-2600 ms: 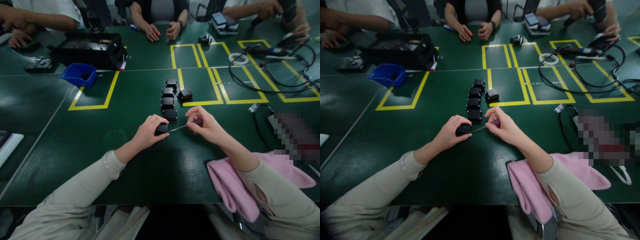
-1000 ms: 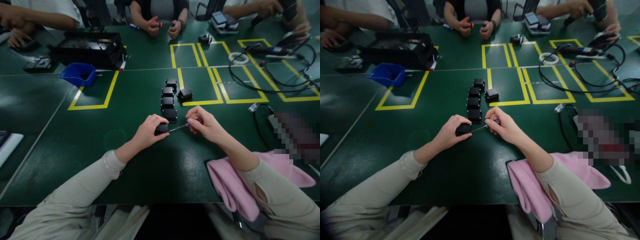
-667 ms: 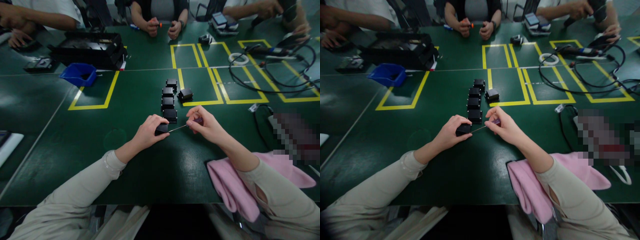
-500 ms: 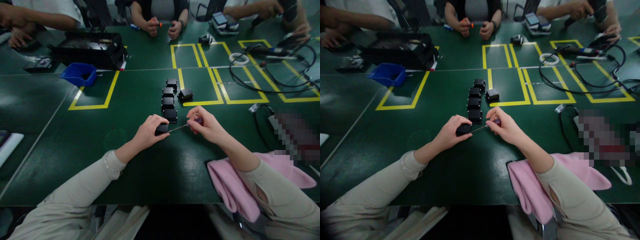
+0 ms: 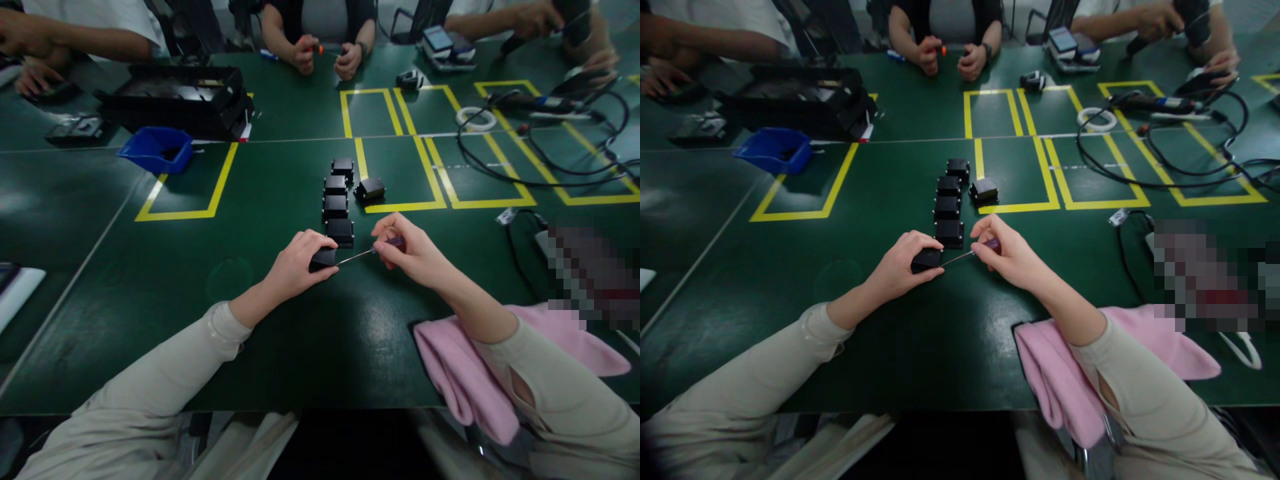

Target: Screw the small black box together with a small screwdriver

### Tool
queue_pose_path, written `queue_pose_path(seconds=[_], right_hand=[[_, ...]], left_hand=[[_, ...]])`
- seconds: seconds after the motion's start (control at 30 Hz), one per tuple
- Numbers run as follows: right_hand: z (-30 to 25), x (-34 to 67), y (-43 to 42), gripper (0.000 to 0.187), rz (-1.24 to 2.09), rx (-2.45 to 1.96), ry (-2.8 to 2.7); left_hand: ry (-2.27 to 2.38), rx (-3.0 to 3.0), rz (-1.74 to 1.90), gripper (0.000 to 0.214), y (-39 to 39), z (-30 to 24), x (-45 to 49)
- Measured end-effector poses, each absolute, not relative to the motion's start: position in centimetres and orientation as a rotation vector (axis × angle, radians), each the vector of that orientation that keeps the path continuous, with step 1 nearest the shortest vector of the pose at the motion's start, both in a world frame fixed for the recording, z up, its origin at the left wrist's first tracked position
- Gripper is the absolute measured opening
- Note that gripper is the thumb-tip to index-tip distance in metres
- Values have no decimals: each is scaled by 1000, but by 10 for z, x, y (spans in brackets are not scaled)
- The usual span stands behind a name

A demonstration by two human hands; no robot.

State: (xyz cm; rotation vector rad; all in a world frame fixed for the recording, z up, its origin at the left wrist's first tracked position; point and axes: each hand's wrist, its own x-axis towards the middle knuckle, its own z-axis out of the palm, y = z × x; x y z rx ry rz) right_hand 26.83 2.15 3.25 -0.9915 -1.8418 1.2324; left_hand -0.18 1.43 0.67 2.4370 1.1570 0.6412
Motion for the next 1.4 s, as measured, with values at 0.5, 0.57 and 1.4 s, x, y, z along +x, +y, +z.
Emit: queue_pose_path(seconds=[0.5, 0.57, 1.4], right_hand=[[31, 268, 23, 10, 1230, -961, -1855], [31, 268, 22, 10, 1196, -952, -1846], [76, 240, 9, 7, 730, -1122, -2211]], left_hand=[[1156, 2436, 643, 33, 15, 6, -1], [1148, 2434, 648, 33, 15, 6, -1], [1046, 2393, 511, 41, 14, 4, -4]])
